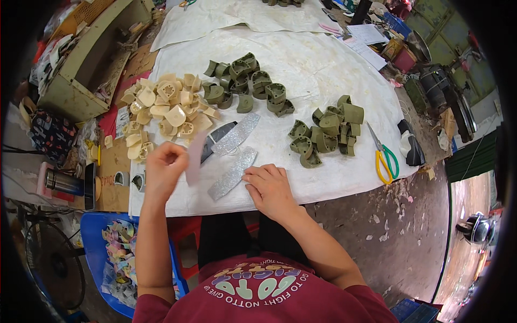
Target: The person sorts green plastic components on a table, then wraps each one individually with a small piece of white paper. They handle the items one at a time, folding the paper around each component and placing the wrapped pieces into a pile. Another person is visible in the background working at a separate table.
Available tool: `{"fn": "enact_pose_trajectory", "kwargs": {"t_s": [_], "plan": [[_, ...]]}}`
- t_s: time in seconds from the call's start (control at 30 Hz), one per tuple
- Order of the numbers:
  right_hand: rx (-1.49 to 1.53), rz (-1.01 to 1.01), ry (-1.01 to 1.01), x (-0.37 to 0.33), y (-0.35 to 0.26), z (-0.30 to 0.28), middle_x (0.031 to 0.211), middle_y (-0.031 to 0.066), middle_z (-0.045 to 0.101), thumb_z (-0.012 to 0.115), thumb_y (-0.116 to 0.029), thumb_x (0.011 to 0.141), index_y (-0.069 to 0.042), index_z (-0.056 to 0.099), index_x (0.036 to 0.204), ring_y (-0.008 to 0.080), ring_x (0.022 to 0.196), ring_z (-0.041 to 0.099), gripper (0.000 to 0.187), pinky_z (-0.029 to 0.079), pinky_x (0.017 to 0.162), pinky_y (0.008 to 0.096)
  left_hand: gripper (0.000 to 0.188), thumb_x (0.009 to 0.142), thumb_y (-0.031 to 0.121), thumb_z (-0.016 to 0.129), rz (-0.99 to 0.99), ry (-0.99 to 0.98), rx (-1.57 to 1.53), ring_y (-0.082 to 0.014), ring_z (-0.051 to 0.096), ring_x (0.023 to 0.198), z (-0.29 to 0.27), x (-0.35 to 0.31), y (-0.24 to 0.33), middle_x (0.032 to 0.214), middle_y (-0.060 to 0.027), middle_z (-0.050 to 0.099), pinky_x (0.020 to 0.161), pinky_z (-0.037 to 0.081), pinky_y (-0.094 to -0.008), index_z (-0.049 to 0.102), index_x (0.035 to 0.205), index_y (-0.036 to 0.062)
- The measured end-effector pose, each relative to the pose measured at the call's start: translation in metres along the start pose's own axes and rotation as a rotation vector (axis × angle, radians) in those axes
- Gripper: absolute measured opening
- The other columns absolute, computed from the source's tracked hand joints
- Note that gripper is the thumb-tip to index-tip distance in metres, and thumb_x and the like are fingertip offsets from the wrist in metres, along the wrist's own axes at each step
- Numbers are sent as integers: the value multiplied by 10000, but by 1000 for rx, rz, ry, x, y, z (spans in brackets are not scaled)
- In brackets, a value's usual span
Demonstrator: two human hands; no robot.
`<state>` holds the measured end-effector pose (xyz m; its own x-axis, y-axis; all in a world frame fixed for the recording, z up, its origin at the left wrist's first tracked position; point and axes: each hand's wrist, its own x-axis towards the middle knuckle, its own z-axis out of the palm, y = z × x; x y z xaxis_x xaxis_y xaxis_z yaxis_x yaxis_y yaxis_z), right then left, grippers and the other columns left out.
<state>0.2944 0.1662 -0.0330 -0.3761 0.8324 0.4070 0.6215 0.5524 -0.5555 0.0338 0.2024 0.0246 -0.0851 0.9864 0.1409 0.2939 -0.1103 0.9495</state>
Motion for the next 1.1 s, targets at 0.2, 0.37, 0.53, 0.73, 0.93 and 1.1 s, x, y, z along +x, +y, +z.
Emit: {"fn": "enact_pose_trajectory", "kwargs": {"t_s": [0.2,0.37,0.53,0.73,0.93,1.1], "plan": [[39,4,131,1,-9,1,1061,63,619,688,-85,757,-77,662,950,227,924,566,195,407,814,367,194,806,-43,608,-94,170,-393,-77,590,727,-11,-10,16,861,-39,674,701,473,-225,665,991,-33],[50,54,220,15,-15,-6,936,73,621,701,-107,749,-82,665,920,247,882,563,177,406,756,378,213,808,-23,607,-118,81,-335,-93,618,797,34,-22,25,911,-62,692,752,485,-240,681,1007,-41],[-265,98,-66,27,-14,-23,778,61,635,695,-107,738,-73,687,815,252,839,574,84,403,726,387,201,812,-14,606,-3,92,-79,-101,606,815,65,-26,32,897,-44,688,777,471,-240,688,993,-43],[213,306,156,12,-20,-38,761,23,641,704,-95,810,-44,704,873,125,601,563,81,444,577,267,154,772,-1,627,182,102,123,-199,614,813,81,-31,27,823,-84,662,818,445,-327,688,913,13],[823,536,139,46,-34,-37,747,47,676,666,-117,836,8,681,847,68,642,569,127,446,572,229,173,758,19,641,391,70,372,-258,591,818,98,-38,44,804,-76,630,919,365,-458,679,923,55],[854,610,29,50,-31,-34,745,30,654,653,-75,839,19,658,846,59,621,592,94,469,500,198,163,752,10,634,420,80,467,-251,589,828,95,-42,44,790,-73,619,932,356,-459,675,907,40]]}}
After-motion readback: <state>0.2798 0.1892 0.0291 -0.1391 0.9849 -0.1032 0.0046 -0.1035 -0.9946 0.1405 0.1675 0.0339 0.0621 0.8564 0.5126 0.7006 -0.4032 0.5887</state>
